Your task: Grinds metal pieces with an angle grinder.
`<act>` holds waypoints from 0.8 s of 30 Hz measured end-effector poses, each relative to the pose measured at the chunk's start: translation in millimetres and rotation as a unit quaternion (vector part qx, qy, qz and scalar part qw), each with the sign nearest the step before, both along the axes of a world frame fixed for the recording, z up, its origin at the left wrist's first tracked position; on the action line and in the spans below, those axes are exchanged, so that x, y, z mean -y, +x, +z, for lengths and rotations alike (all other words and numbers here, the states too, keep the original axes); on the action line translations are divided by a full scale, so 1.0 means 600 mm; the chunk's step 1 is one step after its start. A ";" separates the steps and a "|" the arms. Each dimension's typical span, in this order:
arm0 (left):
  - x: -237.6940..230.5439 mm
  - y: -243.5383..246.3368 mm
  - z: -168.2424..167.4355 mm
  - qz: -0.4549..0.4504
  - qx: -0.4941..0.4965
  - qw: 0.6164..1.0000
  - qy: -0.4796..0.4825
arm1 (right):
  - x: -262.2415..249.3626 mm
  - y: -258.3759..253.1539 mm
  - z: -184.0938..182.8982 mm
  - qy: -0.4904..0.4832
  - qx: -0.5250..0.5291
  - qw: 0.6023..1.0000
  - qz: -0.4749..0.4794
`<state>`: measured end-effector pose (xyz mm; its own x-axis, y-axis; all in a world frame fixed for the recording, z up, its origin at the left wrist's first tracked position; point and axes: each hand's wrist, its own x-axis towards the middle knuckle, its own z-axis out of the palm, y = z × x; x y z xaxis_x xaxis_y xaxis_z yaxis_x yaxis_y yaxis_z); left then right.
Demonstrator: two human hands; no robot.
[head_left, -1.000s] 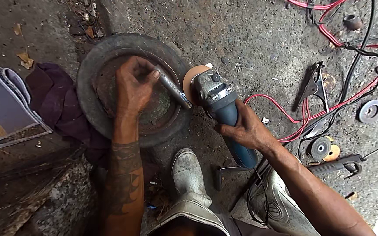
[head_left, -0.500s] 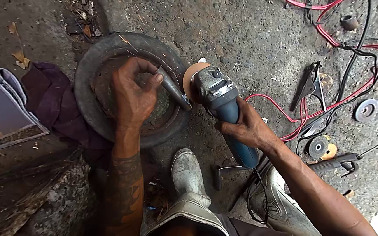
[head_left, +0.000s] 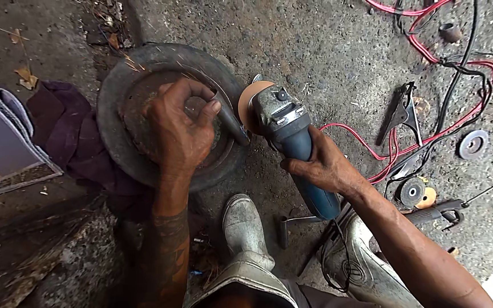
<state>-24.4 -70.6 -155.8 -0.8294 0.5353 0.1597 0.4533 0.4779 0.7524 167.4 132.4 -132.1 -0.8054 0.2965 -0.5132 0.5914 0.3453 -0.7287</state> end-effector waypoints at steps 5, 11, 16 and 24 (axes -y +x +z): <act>0.011 -0.010 -0.008 -0.006 0.008 1.000 0.006 | 0.001 0.008 0.002 -0.045 -0.027 0.999 -0.014; 0.043 -0.053 -0.060 0.016 0.113 0.993 -0.028 | 0.003 0.014 -0.014 -0.029 -0.030 0.998 -0.051; 0.046 -0.058 -0.069 0.008 0.137 0.990 -0.013 | 0.009 0.010 -0.025 0.008 -0.015 1.000 -0.026; 0.043 -0.058 -0.072 0.004 0.133 0.991 -0.005 | 0.016 0.004 -0.020 0.011 0.001 1.000 0.002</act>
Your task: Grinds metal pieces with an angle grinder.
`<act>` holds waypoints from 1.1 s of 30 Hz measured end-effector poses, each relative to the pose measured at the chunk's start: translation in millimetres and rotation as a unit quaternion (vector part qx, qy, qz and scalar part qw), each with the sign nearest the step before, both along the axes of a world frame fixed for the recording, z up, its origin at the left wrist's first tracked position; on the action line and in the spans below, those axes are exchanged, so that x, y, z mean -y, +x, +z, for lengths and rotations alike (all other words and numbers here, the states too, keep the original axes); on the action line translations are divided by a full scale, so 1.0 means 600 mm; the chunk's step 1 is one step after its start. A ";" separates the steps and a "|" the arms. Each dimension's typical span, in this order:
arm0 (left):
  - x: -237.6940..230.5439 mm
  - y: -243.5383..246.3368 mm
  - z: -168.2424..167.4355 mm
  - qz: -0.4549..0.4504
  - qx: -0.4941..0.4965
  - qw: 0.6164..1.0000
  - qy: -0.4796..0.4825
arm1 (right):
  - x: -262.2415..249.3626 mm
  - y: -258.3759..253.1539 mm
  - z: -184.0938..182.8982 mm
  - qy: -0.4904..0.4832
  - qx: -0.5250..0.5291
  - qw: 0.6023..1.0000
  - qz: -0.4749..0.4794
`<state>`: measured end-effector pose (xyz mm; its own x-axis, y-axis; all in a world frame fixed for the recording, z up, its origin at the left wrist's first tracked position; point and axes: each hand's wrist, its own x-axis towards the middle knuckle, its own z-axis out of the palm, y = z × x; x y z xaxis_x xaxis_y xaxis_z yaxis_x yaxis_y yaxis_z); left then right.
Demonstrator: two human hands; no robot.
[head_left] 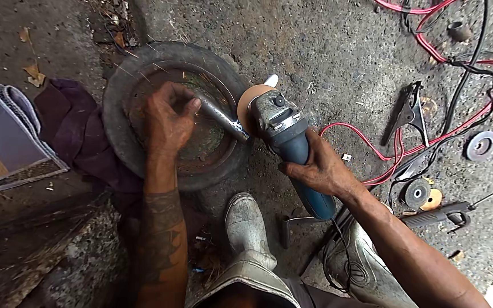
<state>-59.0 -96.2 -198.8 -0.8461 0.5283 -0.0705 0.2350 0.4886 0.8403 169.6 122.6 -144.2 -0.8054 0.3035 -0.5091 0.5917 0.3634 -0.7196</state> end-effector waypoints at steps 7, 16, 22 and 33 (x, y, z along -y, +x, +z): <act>-0.003 0.001 0.001 0.011 -0.011 0.998 -0.059 | -0.010 -0.005 -0.011 -0.029 -0.011 0.999 -0.043; -0.013 0.001 0.002 0.006 -0.060 0.987 -0.151 | -0.009 -0.002 -0.014 -0.052 -0.011 0.998 -0.045; -0.015 0.004 0.005 0.008 -0.074 0.982 -0.172 | -0.015 -0.008 -0.018 -0.044 -0.018 0.997 -0.060; -0.014 0.003 0.008 0.005 -0.064 0.983 -0.174 | -0.019 -0.007 -0.019 -0.042 -0.017 0.997 -0.056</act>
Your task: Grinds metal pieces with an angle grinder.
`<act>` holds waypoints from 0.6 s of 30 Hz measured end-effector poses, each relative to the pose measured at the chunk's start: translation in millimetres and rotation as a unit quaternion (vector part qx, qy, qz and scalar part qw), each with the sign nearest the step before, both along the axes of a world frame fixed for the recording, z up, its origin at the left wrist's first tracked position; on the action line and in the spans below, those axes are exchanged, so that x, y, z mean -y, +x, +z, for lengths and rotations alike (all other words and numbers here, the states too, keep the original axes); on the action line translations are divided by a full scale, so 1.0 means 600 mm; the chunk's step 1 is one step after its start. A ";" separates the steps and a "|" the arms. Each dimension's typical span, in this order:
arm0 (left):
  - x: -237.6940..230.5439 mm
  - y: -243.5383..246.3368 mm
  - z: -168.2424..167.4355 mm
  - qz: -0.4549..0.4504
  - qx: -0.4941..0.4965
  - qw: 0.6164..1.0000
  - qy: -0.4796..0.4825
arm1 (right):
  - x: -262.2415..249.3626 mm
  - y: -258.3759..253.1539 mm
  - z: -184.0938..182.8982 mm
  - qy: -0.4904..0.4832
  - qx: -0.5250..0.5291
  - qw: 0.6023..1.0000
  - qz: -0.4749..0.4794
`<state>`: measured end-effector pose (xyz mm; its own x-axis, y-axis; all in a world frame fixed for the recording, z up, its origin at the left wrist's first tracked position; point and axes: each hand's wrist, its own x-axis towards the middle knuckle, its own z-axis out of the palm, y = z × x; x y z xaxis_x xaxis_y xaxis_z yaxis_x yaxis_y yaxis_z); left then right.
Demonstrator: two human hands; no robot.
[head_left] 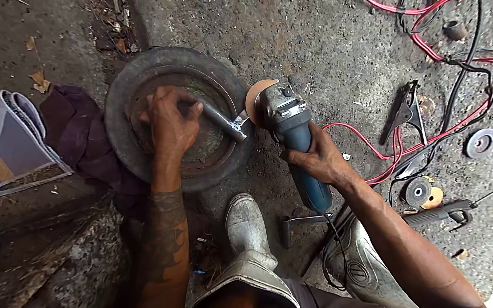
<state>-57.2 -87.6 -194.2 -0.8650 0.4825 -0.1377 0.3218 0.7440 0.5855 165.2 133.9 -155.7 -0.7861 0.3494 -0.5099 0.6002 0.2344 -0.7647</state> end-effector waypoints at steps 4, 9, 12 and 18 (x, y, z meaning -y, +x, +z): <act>0.004 -0.007 0.001 -0.013 0.008 0.999 0.039 | -0.001 -0.002 0.004 0.005 0.010 1.000 0.009; 0.000 -0.012 0.011 -0.026 0.022 0.998 0.057 | 0.003 0.001 0.007 -0.003 0.013 0.999 0.034; 0.000 -0.012 0.011 -0.026 0.039 0.996 0.077 | -0.007 -0.006 -0.002 -0.020 -0.005 1.000 0.013; -0.011 0.001 0.028 0.019 0.125 0.984 0.129 | -0.012 -0.007 -0.005 -0.019 -0.015 1.000 0.019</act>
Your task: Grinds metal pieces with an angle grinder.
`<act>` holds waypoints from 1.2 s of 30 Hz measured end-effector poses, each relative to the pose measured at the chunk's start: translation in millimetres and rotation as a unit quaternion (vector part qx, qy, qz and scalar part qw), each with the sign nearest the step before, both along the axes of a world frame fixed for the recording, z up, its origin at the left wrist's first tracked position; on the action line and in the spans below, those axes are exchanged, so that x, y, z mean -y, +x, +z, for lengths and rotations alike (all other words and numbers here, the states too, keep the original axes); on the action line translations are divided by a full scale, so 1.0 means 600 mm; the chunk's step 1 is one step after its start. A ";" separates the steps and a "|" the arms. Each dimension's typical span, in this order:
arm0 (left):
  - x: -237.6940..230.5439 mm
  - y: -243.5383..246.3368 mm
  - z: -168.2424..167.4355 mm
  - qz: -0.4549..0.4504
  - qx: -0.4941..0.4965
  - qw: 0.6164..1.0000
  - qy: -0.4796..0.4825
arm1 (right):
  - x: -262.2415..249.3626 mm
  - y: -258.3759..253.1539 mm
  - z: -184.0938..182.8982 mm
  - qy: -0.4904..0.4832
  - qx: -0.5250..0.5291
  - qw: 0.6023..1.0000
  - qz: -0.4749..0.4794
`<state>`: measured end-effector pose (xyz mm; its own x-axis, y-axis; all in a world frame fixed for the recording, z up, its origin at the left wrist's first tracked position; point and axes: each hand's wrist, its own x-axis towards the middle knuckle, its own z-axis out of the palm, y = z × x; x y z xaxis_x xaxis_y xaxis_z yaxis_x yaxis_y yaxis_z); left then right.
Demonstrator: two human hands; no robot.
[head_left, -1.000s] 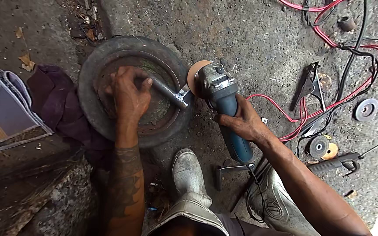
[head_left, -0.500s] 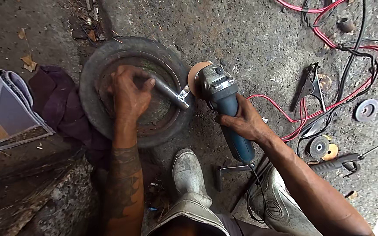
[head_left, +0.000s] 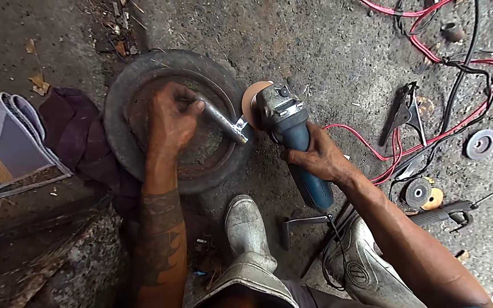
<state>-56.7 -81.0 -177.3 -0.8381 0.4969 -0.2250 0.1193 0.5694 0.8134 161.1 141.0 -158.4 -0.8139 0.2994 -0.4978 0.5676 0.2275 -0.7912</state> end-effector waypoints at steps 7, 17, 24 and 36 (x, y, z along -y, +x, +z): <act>-0.006 0.001 0.009 0.005 0.009 1.000 0.008 | -0.009 0.000 -0.008 0.000 0.005 1.000 -0.007; -0.014 0.000 0.023 -0.014 -0.013 1.000 0.005 | -0.008 0.002 -0.010 -0.035 -0.014 0.999 0.011; -0.017 0.004 0.033 -0.022 -0.023 1.000 0.003 | -0.007 -0.007 -0.008 -0.027 -0.032 0.999 0.010; 0.004 0.004 0.024 -0.011 0.018 0.999 0.029 | -0.013 0.007 0.006 -0.033 -0.020 0.999 -0.036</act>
